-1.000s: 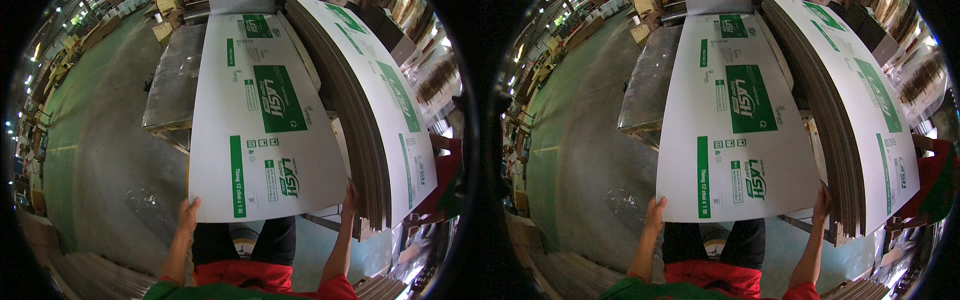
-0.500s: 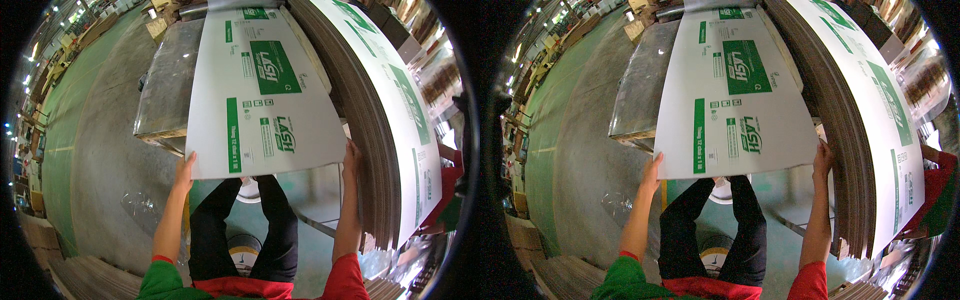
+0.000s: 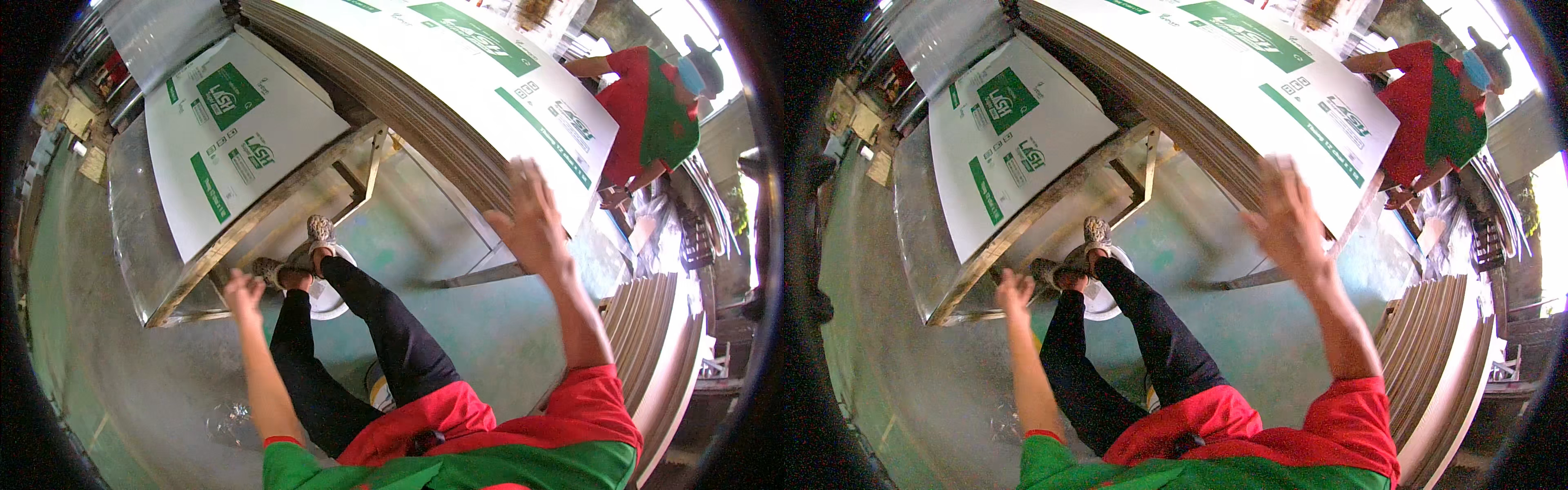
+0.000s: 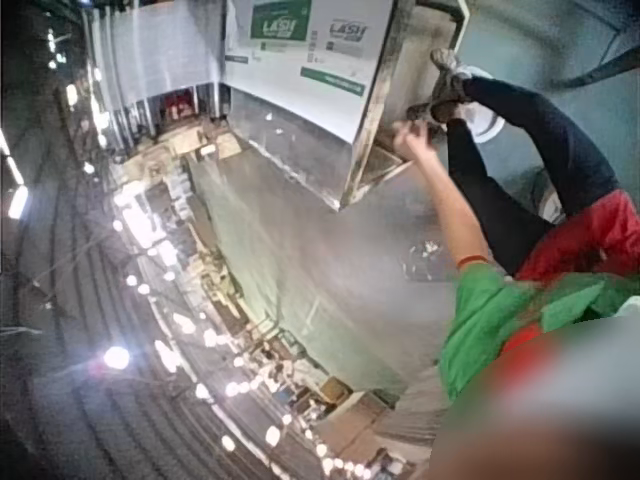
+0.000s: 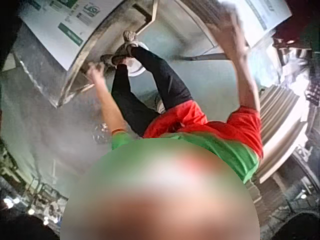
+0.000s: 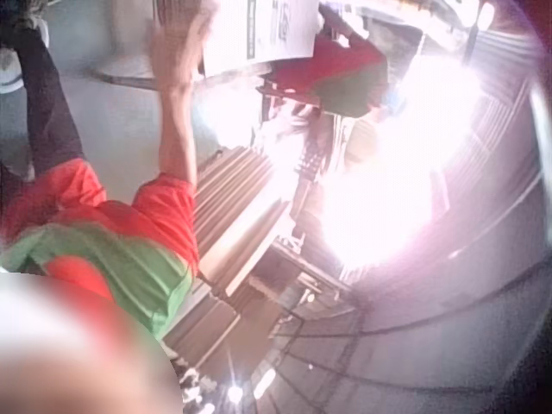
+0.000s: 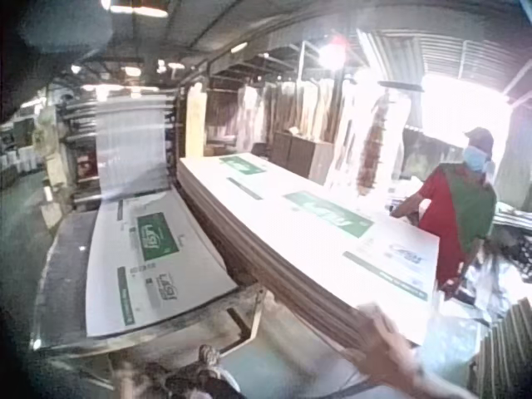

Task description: The person repeatedly picks up large flat panels from a stack and places them onto a metal table, aligning them by hand. The action is repeated continuously throughout the clip.

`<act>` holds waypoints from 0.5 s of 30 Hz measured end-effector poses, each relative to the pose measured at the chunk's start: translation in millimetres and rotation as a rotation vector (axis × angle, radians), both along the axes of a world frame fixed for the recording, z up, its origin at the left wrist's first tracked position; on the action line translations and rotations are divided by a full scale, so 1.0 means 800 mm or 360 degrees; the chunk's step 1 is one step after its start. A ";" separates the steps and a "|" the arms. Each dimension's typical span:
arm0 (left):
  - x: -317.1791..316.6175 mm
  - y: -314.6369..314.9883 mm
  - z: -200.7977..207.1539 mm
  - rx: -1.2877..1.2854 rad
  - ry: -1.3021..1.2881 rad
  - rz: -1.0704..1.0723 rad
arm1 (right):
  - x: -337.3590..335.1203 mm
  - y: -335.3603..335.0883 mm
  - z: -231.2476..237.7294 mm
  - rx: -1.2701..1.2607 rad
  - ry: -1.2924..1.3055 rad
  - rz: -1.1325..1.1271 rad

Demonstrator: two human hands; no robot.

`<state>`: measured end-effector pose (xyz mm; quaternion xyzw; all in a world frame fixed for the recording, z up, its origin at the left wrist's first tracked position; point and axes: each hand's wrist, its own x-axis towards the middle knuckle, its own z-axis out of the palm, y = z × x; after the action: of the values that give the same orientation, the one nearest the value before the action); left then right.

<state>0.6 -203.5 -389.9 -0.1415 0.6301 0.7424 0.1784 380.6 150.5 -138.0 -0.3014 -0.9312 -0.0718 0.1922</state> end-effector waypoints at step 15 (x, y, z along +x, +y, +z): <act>0.383 0.286 0.163 0.0654 -0.0097 -0.1686 | 0.130 0.141 -0.030 -0.0427 0.0308 0.0089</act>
<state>307.0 25.5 -259.6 0.2100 0.4521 0.6546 0.5683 484.7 262.9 -161.7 -0.3039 -0.9175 0.0878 0.2410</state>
